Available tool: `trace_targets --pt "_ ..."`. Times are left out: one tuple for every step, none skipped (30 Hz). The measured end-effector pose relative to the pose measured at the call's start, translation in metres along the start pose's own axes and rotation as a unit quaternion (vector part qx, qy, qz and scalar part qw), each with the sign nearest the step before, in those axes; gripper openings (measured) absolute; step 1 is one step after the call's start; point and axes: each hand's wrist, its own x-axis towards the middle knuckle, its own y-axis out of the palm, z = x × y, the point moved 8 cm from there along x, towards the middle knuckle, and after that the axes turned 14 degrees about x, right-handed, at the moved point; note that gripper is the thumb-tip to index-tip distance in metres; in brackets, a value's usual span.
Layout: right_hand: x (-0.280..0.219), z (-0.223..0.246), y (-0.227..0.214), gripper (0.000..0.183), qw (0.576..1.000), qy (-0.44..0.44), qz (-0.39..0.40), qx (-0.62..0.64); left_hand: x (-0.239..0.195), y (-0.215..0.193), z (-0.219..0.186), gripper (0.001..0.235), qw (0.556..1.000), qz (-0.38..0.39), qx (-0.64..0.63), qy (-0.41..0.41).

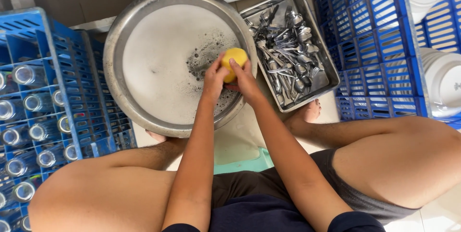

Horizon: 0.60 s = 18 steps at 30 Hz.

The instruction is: The person scrubs spoons and forks with a yellow sponge in a soapy metal basin, then places the cleaned items into a metal tray. The person also wipes the countertop with a dark cloth.

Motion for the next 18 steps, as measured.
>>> trace_targets --pt "-0.001 -0.001 0.000 0.075 0.999 0.007 -0.013 0.030 0.002 0.004 -0.001 0.055 0.997 0.032 -0.068 0.034" --pt "0.005 -0.005 -0.005 0.075 0.999 0.009 -0.010 0.030 0.012 0.002 0.012 0.055 0.997 0.029 -0.068 0.032" --pt "0.011 -0.006 -0.016 0.077 0.999 -0.004 -0.035 -0.022 0.023 -0.007 0.031 0.043 1.000 -0.017 -0.013 -0.006" --pt "0.017 -0.005 -0.026 0.079 0.995 -0.019 -0.061 -0.075 0.033 -0.015 0.049 0.037 0.996 -0.062 0.040 -0.042" --pt "0.020 -0.009 -0.027 0.079 0.995 -0.019 -0.059 -0.075 0.030 -0.019 0.050 0.037 0.996 -0.065 0.040 -0.042" --pt "0.022 -0.008 -0.030 0.074 0.995 -0.048 -0.056 -0.065 0.027 -0.025 0.050 0.038 0.981 -0.083 0.172 -0.040" --pt "0.023 -0.007 -0.032 0.069 0.994 -0.077 -0.053 -0.054 0.023 -0.030 0.048 0.041 0.948 -0.100 0.300 -0.038" --pt "0.031 -0.015 -0.038 0.069 0.994 -0.079 -0.054 -0.055 0.025 -0.030 0.058 0.041 0.948 -0.100 0.299 -0.037" --pt "0.040 -0.023 -0.043 0.061 0.995 -0.083 -0.047 -0.028 0.027 -0.027 0.071 0.043 0.937 -0.075 0.338 -0.051" --pt "0.047 -0.032 -0.048 0.053 0.996 -0.087 -0.038 0.001 0.027 -0.026 0.085 0.047 0.923 -0.050 0.376 -0.067" --pt "0.042 -0.025 -0.046 0.053 0.996 -0.087 -0.037 -0.001 0.026 -0.026 0.087 0.047 0.923 -0.051 0.375 -0.068" --pt "0.036 -0.020 -0.043 0.050 0.996 -0.083 -0.030 0.014 0.023 -0.024 0.091 0.048 0.900 -0.034 0.428 -0.070" --pt "0.030 -0.015 -0.041 0.046 0.996 -0.079 -0.024 0.029 0.020 -0.022 0.095 0.049 0.874 -0.017 0.480 -0.071" --pt "0.029 -0.014 -0.040 0.046 0.996 -0.079 -0.025 0.029 0.020 -0.021 0.096 0.049 0.874 -0.016 0.480 -0.071" --pt "0.028 -0.013 -0.039 0.045 0.997 -0.073 -0.022 0.033 0.020 -0.020 0.097 0.047 0.863 -0.009 0.500 -0.070" --pt "0.028 -0.011 -0.037 0.044 0.997 -0.069 -0.017 0.038 0.021 -0.020 0.098 0.045 0.852 -0.004 0.519 -0.067" --pt "0.027 -0.010 -0.038 0.044 0.997 -0.069 -0.018 0.038 0.022 -0.019 0.101 0.045 0.852 -0.004 0.519 -0.067" --pt "0.026 -0.010 -0.038 0.044 0.997 -0.068 -0.017 0.037 0.024 -0.018 0.105 0.045 0.843 -0.004 0.533 -0.072"
